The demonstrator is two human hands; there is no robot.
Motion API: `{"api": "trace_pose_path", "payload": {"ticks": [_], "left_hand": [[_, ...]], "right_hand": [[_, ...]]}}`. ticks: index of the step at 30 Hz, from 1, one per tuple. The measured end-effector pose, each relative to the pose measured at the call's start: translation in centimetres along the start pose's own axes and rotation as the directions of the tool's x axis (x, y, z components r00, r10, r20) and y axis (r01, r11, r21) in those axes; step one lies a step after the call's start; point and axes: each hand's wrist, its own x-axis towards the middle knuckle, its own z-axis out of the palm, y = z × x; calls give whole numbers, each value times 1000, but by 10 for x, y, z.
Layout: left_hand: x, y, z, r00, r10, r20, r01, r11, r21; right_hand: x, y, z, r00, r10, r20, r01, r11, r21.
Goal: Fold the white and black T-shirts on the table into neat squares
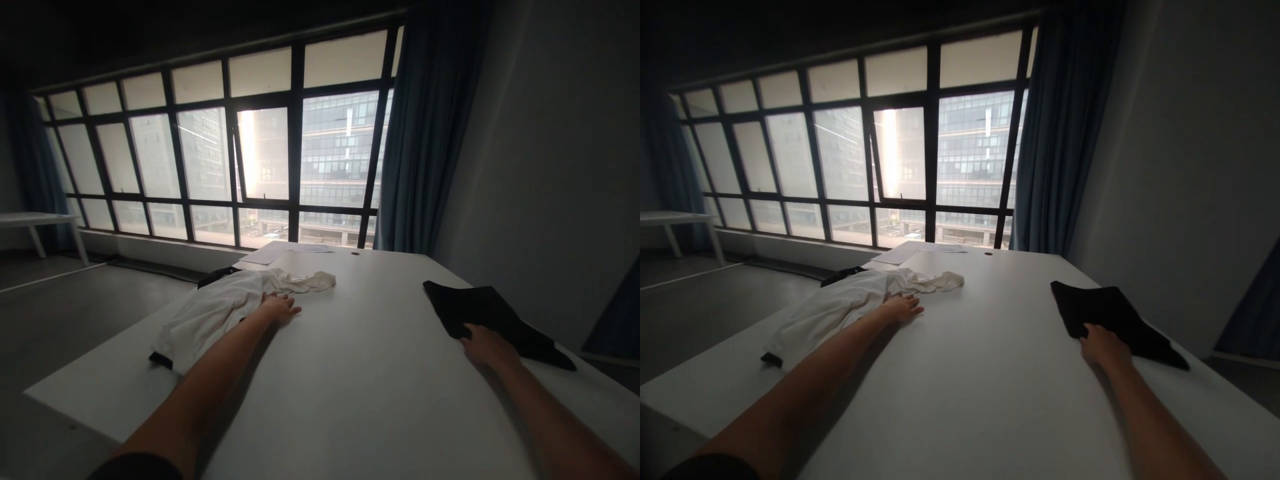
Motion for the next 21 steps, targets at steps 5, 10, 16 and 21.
{"api": "trace_pose_path", "payload": {"ticks": [5, 10, 16, 21], "left_hand": [[10, -26, -3, 994, -104, -15, 104, 995, 5], [6, -11, -8, 985, -165, -47, 164, 986, -12], [-17, 96, 1, 976, 218, -22, -219, 969, -116], [-55, 137, 14, 894, 447, 12, -413, 835, -362]], "right_hand": [[-13, -21, -18, 999, 19, 47, -19, 1000, -1], [-36, -75, -48, 977, -135, 162, 71, 933, 352], [-83, -151, -101, 930, -361, 77, 116, 484, 867], [-91, -122, -100, 945, -325, 26, 197, 632, 749]]}}
